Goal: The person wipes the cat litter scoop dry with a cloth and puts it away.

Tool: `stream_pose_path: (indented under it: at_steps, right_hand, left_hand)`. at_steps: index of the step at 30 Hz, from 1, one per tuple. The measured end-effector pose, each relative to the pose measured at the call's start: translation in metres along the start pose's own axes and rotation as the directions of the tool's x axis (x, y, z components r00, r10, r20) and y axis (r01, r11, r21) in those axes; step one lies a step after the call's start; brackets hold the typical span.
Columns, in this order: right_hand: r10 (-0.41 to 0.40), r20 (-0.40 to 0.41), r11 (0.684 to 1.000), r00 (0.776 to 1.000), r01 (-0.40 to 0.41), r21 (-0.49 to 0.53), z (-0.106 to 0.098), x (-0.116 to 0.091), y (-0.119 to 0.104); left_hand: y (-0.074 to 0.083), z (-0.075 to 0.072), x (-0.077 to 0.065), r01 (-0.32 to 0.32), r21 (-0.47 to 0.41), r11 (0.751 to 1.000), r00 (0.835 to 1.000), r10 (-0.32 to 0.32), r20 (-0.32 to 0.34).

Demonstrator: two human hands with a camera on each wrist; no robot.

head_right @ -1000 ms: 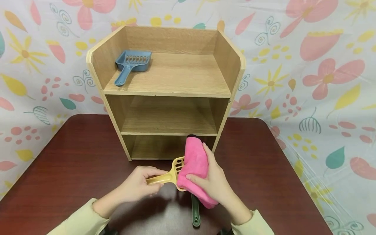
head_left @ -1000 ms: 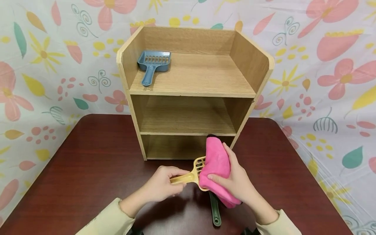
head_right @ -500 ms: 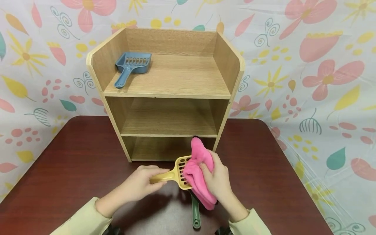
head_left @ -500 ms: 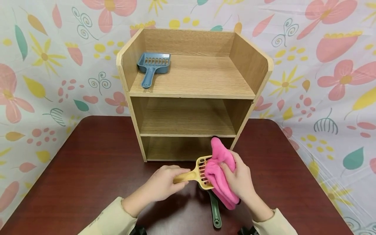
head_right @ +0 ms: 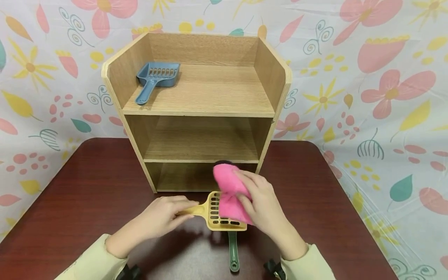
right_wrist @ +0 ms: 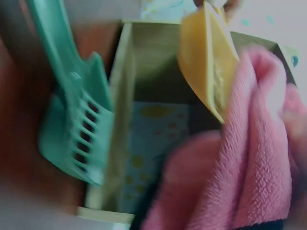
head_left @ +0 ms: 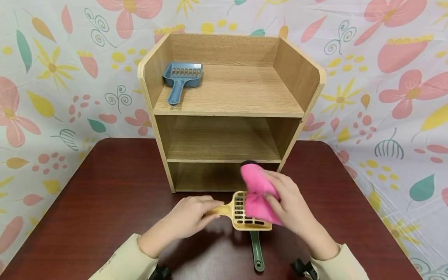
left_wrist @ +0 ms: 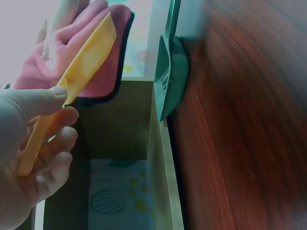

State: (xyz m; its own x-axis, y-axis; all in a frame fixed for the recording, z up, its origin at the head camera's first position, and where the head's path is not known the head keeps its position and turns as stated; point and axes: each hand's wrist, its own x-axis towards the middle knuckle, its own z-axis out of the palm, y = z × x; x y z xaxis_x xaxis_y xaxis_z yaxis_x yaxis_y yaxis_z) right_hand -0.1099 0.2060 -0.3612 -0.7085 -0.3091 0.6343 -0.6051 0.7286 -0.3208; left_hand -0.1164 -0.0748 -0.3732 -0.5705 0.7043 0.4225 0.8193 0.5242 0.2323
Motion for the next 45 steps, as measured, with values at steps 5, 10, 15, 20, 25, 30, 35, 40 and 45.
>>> stream_pose_path:
  at_steps: [5, 10, 15, 20, 25, 30, 35, 40, 45]
  right_hand:
    - [-0.108, 0.309, 0.984, 0.945, 0.145, -0.101, 0.001, 0.009, -0.011]
    - [-0.129, 0.429, 0.975, 0.894, 0.194, -0.112, 0.007, 0.011, -0.020]
    - [-0.121, 0.372, 0.979, 0.920, 0.174, -0.110, 0.013, 0.011, -0.018]
    - [-0.159, 0.249, 0.977, 0.955, 0.189, -0.101, 0.017, 0.008, -0.011]
    - [-0.141, 0.156, 0.976, 0.978, 0.164, -0.142, 0.018, 0.007, -0.005]
    - [-0.112, 0.086, 0.981, 0.990, 0.124, -0.150, 0.015, 0.007, -0.002]
    - [-0.092, -0.026, 0.994, 0.995, 0.090, -0.061, 0.016, 0.007, 0.001]
    - [-0.012, -0.114, 0.998, 0.993, 0.019, 0.060, 0.020, 0.005, 0.002]
    - [0.099, -0.150, 0.987, 0.984, -0.078, 0.141, 0.022, 0.005, 0.001]
  left_hand:
    - [0.005, -0.001, 0.002, -0.060, -0.008, 0.998, 0.998, 0.059, -0.018]
    - [0.009, -0.001, 0.003, -0.108, 0.040, 0.993, 0.994, 0.109, -0.028]
    - [0.009, 0.001, 0.004, -0.105, 0.093, 0.990, 0.993, 0.108, -0.036]
    - [0.005, 0.002, 0.004, -0.111, 0.130, 0.985, 0.989, 0.122, -0.078]
    - [0.002, 0.003, 0.006, -0.116, 0.138, 0.984, 0.982, 0.135, -0.134]
    - [0.000, 0.002, 0.005, -0.111, 0.159, 0.981, 0.968, 0.143, -0.208]
    - [-0.002, 0.001, 0.004, -0.108, 0.193, 0.975, 0.949, 0.159, -0.273]
    - [-0.004, 0.003, 0.003, -0.114, 0.202, 0.973, 0.926, 0.178, -0.334]
    - [-0.005, 0.007, 0.002, -0.119, 0.159, 0.980, 0.912, 0.171, -0.372]
